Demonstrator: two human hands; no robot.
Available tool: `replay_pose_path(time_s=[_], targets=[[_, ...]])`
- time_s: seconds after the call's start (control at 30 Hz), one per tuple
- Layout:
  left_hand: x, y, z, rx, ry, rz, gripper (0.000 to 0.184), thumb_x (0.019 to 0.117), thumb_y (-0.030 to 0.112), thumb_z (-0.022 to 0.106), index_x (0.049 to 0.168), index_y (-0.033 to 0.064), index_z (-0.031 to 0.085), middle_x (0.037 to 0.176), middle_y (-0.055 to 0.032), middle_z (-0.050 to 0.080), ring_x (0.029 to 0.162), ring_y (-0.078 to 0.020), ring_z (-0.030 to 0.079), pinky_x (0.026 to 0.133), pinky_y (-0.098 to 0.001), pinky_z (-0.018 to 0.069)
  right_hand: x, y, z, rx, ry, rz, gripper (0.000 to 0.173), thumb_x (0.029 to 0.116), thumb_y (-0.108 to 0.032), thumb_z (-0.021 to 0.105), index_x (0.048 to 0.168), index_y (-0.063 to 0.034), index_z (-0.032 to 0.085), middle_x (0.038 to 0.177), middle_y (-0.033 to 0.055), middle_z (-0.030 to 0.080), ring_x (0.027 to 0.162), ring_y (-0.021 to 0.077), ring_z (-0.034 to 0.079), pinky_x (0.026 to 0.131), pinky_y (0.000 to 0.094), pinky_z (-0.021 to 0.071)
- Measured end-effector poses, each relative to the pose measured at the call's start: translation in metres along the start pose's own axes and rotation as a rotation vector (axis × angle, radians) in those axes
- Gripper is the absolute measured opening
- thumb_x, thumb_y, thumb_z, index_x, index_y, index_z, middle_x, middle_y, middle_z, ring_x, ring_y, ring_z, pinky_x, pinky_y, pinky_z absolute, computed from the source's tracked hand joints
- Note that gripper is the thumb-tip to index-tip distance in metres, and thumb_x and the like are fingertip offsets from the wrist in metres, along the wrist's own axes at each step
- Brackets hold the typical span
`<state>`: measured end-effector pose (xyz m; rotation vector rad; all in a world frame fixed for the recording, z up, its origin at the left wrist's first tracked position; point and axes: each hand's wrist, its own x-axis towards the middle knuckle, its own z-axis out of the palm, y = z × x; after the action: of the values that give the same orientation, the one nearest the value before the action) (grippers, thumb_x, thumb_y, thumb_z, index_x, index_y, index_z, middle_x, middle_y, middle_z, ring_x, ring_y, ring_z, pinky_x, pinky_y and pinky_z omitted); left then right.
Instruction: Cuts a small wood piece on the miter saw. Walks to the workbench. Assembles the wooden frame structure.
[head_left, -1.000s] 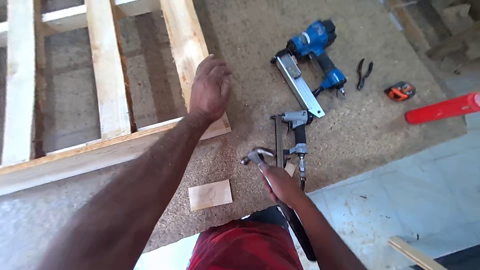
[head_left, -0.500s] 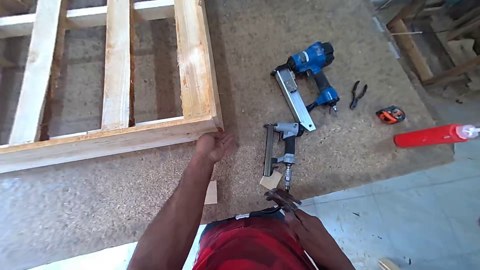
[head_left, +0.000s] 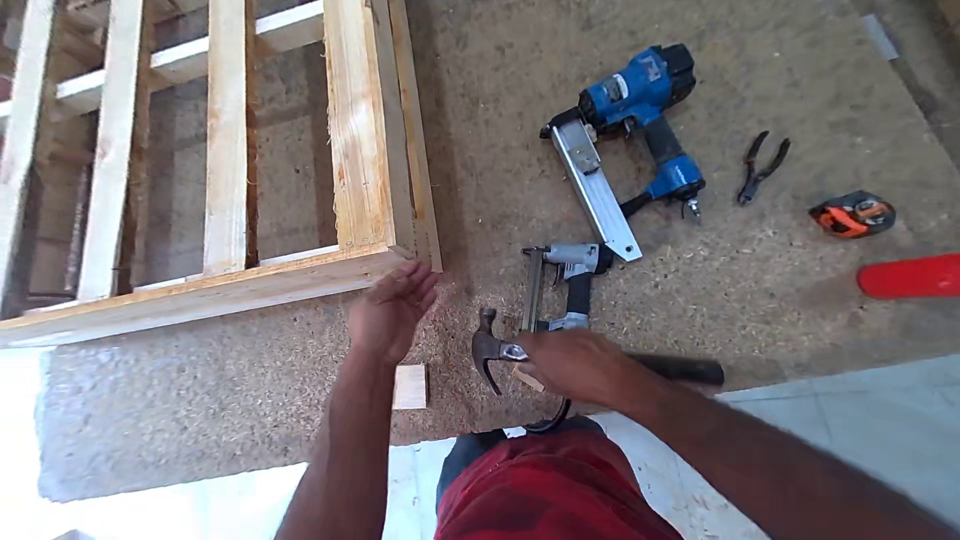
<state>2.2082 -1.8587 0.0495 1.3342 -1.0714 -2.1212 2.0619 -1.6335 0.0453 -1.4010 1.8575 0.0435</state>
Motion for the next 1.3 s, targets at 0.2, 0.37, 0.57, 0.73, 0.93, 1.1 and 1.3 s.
replay_pose_path(time_s=[0.2, 0.37, 0.57, 0.73, 0.93, 1.1, 1.3], targets=[[0.004, 0.099, 0.009, 1.076, 0.037, 0.939, 0.039, 0.1014, 0.025, 0.049, 0.133, 0.0062, 0.064, 0.137, -0.0093, 0.064, 0.132, -0.0190, 0.057, 0.112, -0.0420, 0.0460, 0.088, 0.000, -0.008, -0.242, 0.102, -0.300, 0.041, 0.1057, -0.050, 0.050, 0.108, -0.0117, 0.064, 0.084, 0.0102, 0.068, 0.075, 0.0327, 0.069, 0.062, 0.0539, 0.0554], [0.078, 0.073, 0.016, 1.553, 0.095, 0.604, 0.077, 0.1029, 0.065, 0.021, 0.160, 0.0156, 0.038, 0.171, -0.0085, 0.024, 0.159, -0.0307, 0.011, 0.126, -0.0603, 0.0066, 0.128, 0.002, -0.059, -0.294, 0.112, -0.256, 0.042, 0.1044, -0.053, 0.050, 0.109, -0.0153, 0.069, 0.091, 0.0116, 0.070, 0.085, 0.0360, 0.070, 0.067, 0.0594, 0.0546], [0.079, 0.072, 0.016, 1.572, 0.093, 0.608, 0.074, 0.1037, 0.062, 0.017, 0.161, 0.0185, 0.036, 0.171, -0.0041, 0.022, 0.160, -0.0282, 0.009, 0.126, -0.0595, 0.0046, 0.131, -0.003, -0.054, -0.281, 0.033, -0.335, 0.041, 0.1036, -0.053, 0.051, 0.104, -0.0156, 0.069, 0.086, 0.0090, 0.068, 0.081, 0.0324, 0.069, 0.065, 0.0577, 0.0549], [0.079, 0.071, 0.015, 1.574, 0.079, 0.601, 0.074, 0.1035, 0.061, 0.017, 0.162, 0.0192, 0.035, 0.172, -0.0024, 0.021, 0.160, -0.0275, 0.008, 0.126, -0.0601, 0.0031, 0.122, -0.009, -0.043, -0.172, 0.065, -0.289, 0.042, 0.1036, -0.054, 0.051, 0.107, -0.0157, 0.069, 0.090, 0.0088, 0.069, 0.086, 0.0310, 0.070, 0.070, 0.0566, 0.0571], [0.078, 0.070, 0.016, 1.591, 0.067, 0.601, 0.076, 0.1035, 0.062, 0.014, 0.162, 0.0185, 0.033, 0.172, -0.0019, 0.019, 0.160, -0.0280, 0.007, 0.126, -0.0604, 0.0032, 0.132, -0.008, -0.056, -0.223, 0.071, -0.256, 0.043, 0.1033, -0.054, 0.051, 0.103, -0.0151, 0.070, 0.087, 0.0096, 0.069, 0.084, 0.0328, 0.070, 0.067, 0.0578, 0.0552], [0.078, 0.070, 0.017, 1.593, 0.071, 0.607, 0.075, 0.1038, 0.062, 0.015, 0.162, 0.0185, 0.033, 0.172, -0.0011, 0.020, 0.160, -0.0277, 0.007, 0.126, -0.0595, 0.0038, 0.129, -0.017, -0.055, -0.142, 0.014, -0.295, 0.043, 0.1038, -0.054, 0.051, 0.107, -0.0145, 0.070, 0.091, 0.0108, 0.069, 0.087, 0.0330, 0.070, 0.071, 0.0589, 0.0558], [0.079, 0.070, 0.018, 1.601, 0.079, 0.614, 0.074, 0.1040, 0.061, 0.014, 0.162, 0.0186, 0.033, 0.172, -0.0005, 0.020, 0.160, -0.0270, 0.008, 0.126, -0.0584, 0.0039, 0.125, -0.021, -0.053, -0.191, -0.003, -0.384, 0.044, 0.1019, -0.058, 0.052, 0.098, -0.0166, 0.068, 0.084, 0.0060, 0.066, 0.080, 0.0280, 0.068, 0.066, 0.0554, 0.0552]])
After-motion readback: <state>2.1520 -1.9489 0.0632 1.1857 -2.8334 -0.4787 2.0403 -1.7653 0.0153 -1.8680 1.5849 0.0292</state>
